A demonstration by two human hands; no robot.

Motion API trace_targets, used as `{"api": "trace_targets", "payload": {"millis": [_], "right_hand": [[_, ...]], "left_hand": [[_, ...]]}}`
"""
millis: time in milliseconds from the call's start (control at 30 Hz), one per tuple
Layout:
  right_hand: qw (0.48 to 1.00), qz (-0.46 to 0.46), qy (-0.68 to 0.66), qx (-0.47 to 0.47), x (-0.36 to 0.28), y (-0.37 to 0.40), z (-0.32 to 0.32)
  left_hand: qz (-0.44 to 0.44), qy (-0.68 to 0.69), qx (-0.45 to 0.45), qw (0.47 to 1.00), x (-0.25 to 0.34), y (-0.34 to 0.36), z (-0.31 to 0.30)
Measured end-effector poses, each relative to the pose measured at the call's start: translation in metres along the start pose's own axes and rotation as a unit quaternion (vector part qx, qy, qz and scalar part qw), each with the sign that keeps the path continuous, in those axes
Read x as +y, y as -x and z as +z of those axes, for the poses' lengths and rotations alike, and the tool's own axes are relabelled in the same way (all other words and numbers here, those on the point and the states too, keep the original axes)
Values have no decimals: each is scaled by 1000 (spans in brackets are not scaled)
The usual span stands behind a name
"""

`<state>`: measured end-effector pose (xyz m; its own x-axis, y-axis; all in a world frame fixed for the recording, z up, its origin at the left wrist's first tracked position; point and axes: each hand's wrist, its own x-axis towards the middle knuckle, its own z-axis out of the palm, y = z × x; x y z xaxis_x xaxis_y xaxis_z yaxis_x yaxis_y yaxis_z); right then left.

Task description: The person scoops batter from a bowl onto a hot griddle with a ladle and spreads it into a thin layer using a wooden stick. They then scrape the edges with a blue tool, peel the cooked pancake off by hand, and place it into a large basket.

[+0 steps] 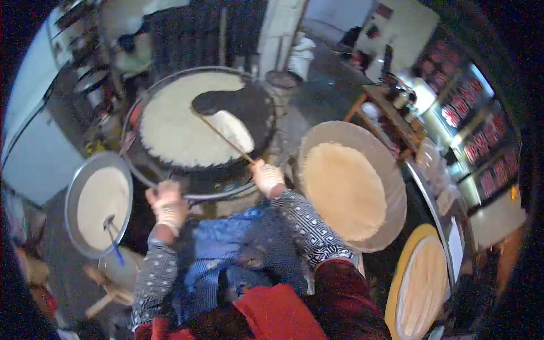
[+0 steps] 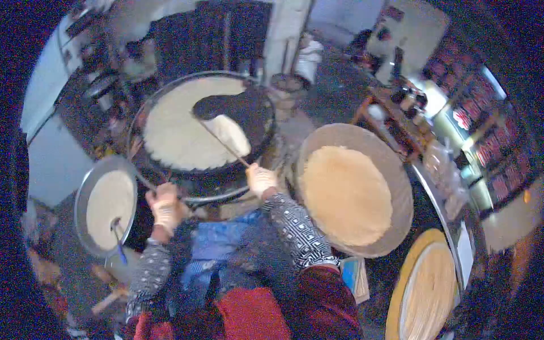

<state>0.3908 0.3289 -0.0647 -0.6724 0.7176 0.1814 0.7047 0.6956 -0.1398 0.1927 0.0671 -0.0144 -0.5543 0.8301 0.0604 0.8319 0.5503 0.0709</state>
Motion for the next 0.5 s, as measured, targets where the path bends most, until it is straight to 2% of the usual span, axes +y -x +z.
{"api": "trace_targets", "payload": {"millis": [33, 100, 167, 233, 267, 300, 367, 433, 500], "right_hand": [[997, -28, 61, -29, 8, 0, 10], [999, 28, 30, 6, 22, -8, 20], [998, 56, 7, 7, -1, -8, -13], [998, 51, -10, -23, -18, -2, -26], [1000, -13, 1, -8, -20, 8, -19], [999, -28, -1, -19, -17, 13, -10], [996, -46, -11, -78, 0, 23, 10], [998, 46, -9, -37, 16, 6, -4], [998, 51, 46, -4, 14, -6, -10]], "left_hand": [[47, 22, -16, 999, 18, 8, 4], [80, -25, 103, 991, 30, 20, 59], [73, -49, 123, 989, 24, 19, 71], [66, -44, 101, 992, 16, 18, 68], [62, -49, 83, 993, 13, 19, 65], [58, -53, 66, 995, 10, 17, 62], [56, -64, 92, 992, 6, 15, 64], [46, -32, 79, 995, 3, 16, 56], [38, -72, 70, 994, -4, 14, 58]]}}
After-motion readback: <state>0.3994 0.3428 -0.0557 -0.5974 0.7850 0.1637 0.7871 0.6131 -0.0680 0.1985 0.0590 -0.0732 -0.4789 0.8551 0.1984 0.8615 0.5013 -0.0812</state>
